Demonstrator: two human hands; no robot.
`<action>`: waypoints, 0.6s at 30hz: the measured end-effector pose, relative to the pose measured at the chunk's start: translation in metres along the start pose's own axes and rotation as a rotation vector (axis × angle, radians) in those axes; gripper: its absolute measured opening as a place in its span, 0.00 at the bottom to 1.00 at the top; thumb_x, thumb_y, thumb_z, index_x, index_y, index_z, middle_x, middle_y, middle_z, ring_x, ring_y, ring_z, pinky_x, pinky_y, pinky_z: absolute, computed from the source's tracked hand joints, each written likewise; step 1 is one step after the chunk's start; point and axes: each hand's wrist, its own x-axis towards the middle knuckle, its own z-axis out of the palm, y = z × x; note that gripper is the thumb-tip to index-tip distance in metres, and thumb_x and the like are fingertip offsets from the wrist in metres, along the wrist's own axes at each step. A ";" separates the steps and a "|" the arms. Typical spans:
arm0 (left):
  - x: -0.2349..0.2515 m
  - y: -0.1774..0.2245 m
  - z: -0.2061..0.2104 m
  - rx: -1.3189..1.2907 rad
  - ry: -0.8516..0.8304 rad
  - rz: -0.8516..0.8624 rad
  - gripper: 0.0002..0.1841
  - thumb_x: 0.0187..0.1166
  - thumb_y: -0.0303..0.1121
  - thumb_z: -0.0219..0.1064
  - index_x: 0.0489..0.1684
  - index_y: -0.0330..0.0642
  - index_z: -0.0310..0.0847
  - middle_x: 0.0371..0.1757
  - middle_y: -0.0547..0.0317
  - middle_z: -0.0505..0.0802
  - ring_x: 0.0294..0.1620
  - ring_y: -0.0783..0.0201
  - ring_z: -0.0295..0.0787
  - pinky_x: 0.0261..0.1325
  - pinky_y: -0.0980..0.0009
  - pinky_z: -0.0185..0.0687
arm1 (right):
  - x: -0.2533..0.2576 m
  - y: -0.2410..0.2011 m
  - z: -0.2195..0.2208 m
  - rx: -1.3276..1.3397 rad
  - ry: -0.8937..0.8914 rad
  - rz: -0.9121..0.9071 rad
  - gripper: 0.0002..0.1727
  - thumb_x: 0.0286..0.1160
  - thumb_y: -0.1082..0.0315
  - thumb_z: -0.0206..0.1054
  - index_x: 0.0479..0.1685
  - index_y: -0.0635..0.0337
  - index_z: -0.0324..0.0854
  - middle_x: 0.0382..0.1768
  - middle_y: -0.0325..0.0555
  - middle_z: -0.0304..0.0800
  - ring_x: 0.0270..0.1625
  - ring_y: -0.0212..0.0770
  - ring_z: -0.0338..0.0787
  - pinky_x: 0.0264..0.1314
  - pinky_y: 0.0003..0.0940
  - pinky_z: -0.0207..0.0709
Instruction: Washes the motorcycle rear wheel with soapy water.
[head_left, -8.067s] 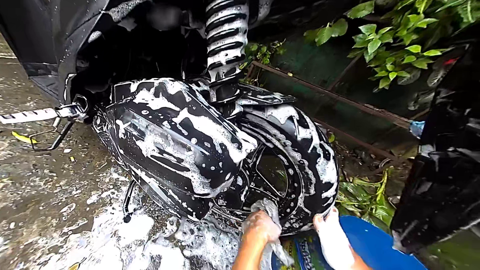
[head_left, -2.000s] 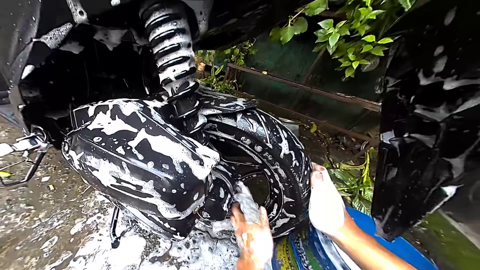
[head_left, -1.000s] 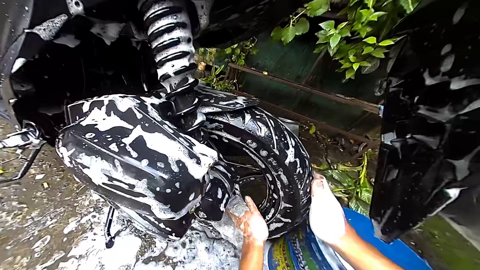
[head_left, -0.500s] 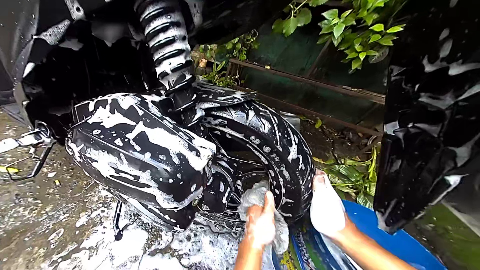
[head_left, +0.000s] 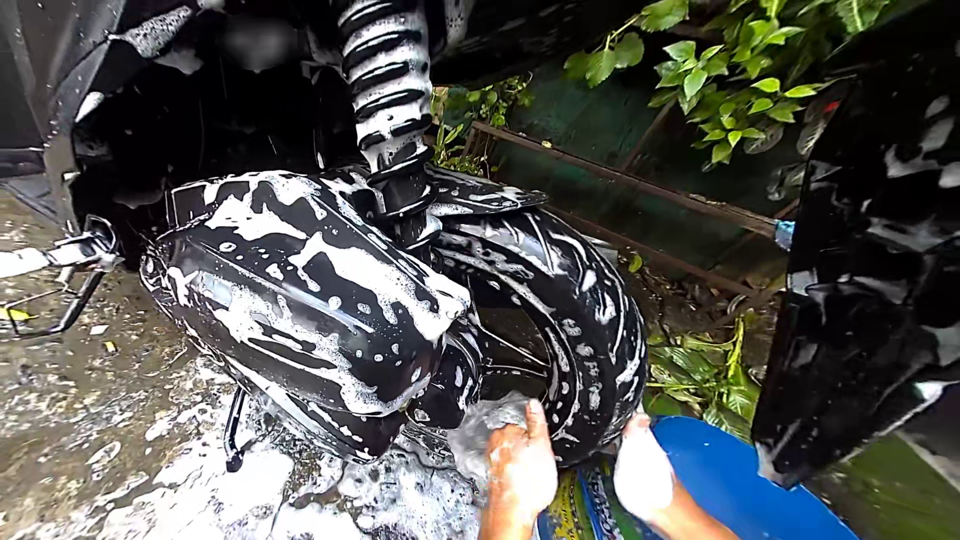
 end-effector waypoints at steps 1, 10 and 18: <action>-0.002 0.004 0.002 -0.094 0.012 0.047 0.45 0.91 0.63 0.30 0.44 0.32 0.90 0.50 0.37 0.93 0.63 0.44 0.88 0.70 0.42 0.78 | -0.005 0.005 0.001 0.000 -0.002 0.086 0.40 0.90 0.41 0.25 0.90 0.59 0.56 0.79 0.51 0.75 0.76 0.35 0.79 0.73 0.36 0.79; 0.065 -0.065 0.006 0.269 -0.036 -0.063 0.49 0.88 0.66 0.22 0.67 0.37 0.87 0.74 0.41 0.87 0.85 0.45 0.72 0.91 0.42 0.54 | 0.003 -0.019 -0.054 -0.013 -0.263 0.368 0.41 0.91 0.41 0.26 0.90 0.62 0.55 0.79 0.64 0.74 0.76 0.57 0.81 0.73 0.53 0.76; -0.029 0.005 0.054 0.081 0.134 0.026 0.43 0.91 0.63 0.30 0.56 0.38 0.91 0.66 0.42 0.92 0.78 0.47 0.80 0.85 0.45 0.67 | 0.019 -0.045 -0.057 -0.294 -0.009 0.030 0.47 0.85 0.34 0.18 0.82 0.53 0.72 0.78 0.50 0.79 0.76 0.48 0.82 0.71 0.54 0.77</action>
